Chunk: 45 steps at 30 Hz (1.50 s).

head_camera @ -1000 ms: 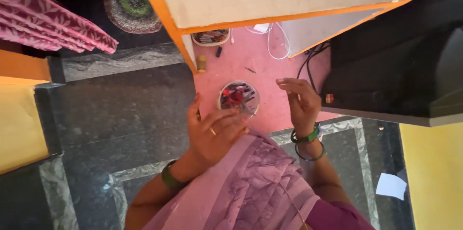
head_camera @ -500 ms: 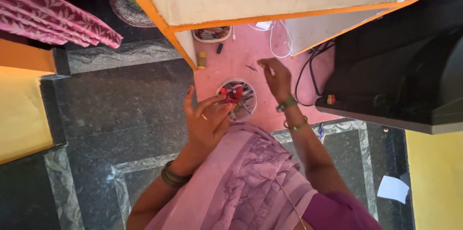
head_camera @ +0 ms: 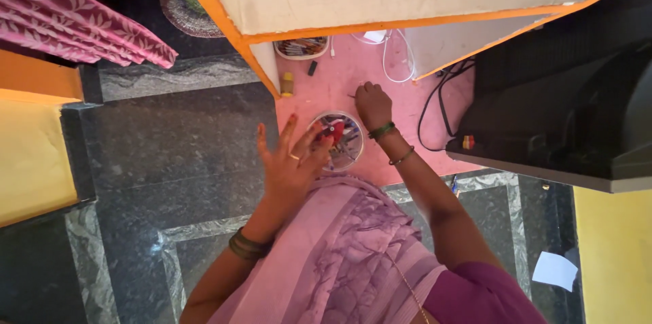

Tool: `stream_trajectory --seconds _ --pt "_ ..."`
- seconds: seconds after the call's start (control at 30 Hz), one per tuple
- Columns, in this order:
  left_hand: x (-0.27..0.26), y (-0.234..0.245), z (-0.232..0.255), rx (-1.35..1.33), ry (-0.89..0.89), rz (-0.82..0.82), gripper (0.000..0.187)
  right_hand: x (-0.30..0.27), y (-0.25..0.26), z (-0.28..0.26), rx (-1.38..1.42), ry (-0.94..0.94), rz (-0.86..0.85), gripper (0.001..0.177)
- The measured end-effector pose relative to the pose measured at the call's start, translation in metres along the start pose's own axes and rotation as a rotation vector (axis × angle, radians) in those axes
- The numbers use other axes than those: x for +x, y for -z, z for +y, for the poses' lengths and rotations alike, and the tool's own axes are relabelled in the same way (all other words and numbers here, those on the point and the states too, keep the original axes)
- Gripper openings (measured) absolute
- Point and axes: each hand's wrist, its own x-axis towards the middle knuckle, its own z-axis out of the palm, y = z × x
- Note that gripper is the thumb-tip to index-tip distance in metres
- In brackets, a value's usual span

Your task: The person organizes pens and other small items into various containers on a desk or shelf.

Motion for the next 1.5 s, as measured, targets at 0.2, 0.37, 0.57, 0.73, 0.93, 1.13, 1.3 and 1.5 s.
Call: stream_trajectory --seconds 0.2,0.37,0.57,0.73,0.93,1.13,1.3,1.5 --pt "0.012 -0.014 0.009 -0.045 0.065 0.063 0.073 0.01 -0.029 0.0 -0.034 -0.081 -0.108 0.014" --pt "0.016 -0.015 0.017 -0.056 -0.084 0.005 0.06 0.005 -0.027 -0.005 -0.098 0.001 -0.125 0.017" --pt "0.026 -0.011 0.013 0.052 -0.283 -0.133 0.031 0.01 -0.028 -0.007 -0.06 -0.023 -0.124 0.022" --pt "0.043 0.066 0.031 -0.117 -0.231 0.1 0.031 0.002 -0.021 -0.004 0.019 -0.045 -0.042 0.025" --pt "0.042 0.093 0.046 -0.033 -0.178 0.187 0.022 -0.004 0.004 -0.004 0.055 -0.109 -0.101 0.017" --pt "0.045 0.087 0.046 0.032 -0.119 0.153 0.023 -0.015 0.146 -0.033 0.789 -0.267 0.215 0.017" --pt "0.047 0.072 0.043 0.101 -0.127 0.079 0.028 -0.033 0.24 -0.075 0.907 -0.104 0.174 0.012" --pt "0.05 0.055 0.034 0.084 -0.102 0.087 0.03 -0.01 0.223 -0.055 0.784 -0.199 0.259 0.004"
